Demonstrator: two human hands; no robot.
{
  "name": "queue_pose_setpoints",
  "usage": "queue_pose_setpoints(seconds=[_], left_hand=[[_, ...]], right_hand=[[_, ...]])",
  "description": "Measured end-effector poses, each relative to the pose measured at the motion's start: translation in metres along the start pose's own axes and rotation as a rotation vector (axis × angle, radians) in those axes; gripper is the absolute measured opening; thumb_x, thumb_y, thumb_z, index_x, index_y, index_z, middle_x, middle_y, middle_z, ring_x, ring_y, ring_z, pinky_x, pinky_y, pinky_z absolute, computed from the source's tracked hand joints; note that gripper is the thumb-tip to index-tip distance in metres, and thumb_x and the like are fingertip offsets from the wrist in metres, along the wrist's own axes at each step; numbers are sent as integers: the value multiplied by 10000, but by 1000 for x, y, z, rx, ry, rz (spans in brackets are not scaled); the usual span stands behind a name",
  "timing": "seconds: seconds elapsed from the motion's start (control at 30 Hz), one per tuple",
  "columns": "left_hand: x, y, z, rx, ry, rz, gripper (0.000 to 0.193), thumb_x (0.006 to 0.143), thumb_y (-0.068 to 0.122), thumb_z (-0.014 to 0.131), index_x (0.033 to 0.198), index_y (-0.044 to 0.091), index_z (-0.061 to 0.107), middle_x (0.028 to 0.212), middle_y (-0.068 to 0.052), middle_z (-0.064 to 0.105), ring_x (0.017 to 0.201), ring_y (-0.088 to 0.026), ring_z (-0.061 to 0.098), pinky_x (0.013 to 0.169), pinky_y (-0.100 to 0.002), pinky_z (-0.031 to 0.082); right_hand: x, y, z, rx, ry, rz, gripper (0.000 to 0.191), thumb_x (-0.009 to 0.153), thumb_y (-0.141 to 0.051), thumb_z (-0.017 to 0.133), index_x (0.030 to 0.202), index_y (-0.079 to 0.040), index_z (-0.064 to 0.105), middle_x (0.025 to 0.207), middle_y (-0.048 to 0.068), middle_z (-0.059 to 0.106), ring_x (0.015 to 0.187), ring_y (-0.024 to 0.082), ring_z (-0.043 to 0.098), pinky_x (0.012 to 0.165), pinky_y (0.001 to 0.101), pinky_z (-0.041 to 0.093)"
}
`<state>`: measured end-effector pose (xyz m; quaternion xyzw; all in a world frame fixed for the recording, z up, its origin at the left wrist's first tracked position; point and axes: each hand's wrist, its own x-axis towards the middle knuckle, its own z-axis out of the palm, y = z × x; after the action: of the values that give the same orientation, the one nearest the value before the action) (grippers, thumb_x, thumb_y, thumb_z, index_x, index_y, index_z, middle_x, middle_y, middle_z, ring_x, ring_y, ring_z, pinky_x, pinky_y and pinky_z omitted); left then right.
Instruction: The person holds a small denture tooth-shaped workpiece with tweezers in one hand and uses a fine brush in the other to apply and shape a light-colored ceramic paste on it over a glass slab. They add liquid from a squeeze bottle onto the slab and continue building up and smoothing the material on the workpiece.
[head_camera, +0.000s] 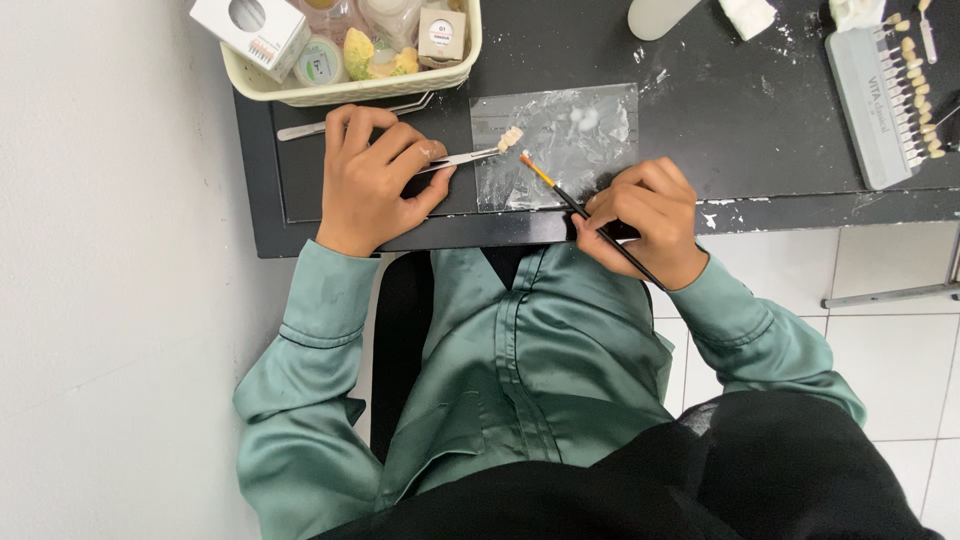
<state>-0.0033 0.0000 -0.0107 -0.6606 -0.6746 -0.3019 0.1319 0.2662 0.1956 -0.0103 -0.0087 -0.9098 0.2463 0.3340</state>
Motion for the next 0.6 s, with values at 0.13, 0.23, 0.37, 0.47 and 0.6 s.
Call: queue_pose_setpoints(seconds=[0.13,0.23,0.37,0.47,0.6], left_hand=[[0,0,0,6,-2,5,162,884,202,860,973,142,738,968,37,654,1035,-239,560,993,-433,387],[0,0,0,-1,1,-1,156,889,193,862,968,139,739,961,39,656,1028,-238,560,989,-431,387],[0,0,0,-1,1,-1,155,890,190,862,961,139,734,961,42,656,1029,-234,561,990,-431,385],[0,0,-1,-1,4,-1,158,886,187,863,961,137,733,962,40,657,1027,-237,560,988,-430,386],[1,0,-1,-4,3,-1,164,885,190,865,967,138,733,964,39,653,1029,-240,557,991,-429,388]], right_hand=[[-1,-1,-1,-9,-6,-1,246,769,-46,892,790,-129,661,849,-10,723,833,208,615,741,356,404],[-1,-1,-1,-1,-8,-12,243,763,-44,889,783,-130,662,841,-7,723,822,212,609,732,357,397],[0,-1,0,-1,-6,0,234,786,-41,895,810,-122,676,859,-3,722,838,212,618,739,353,400],[0,-1,0,-2,-6,0,241,785,-39,898,807,-125,674,858,-2,720,834,215,614,739,355,399],[0,-2,0,-2,-9,-9,234,783,-36,892,810,-119,674,863,2,724,838,216,621,741,355,405]])
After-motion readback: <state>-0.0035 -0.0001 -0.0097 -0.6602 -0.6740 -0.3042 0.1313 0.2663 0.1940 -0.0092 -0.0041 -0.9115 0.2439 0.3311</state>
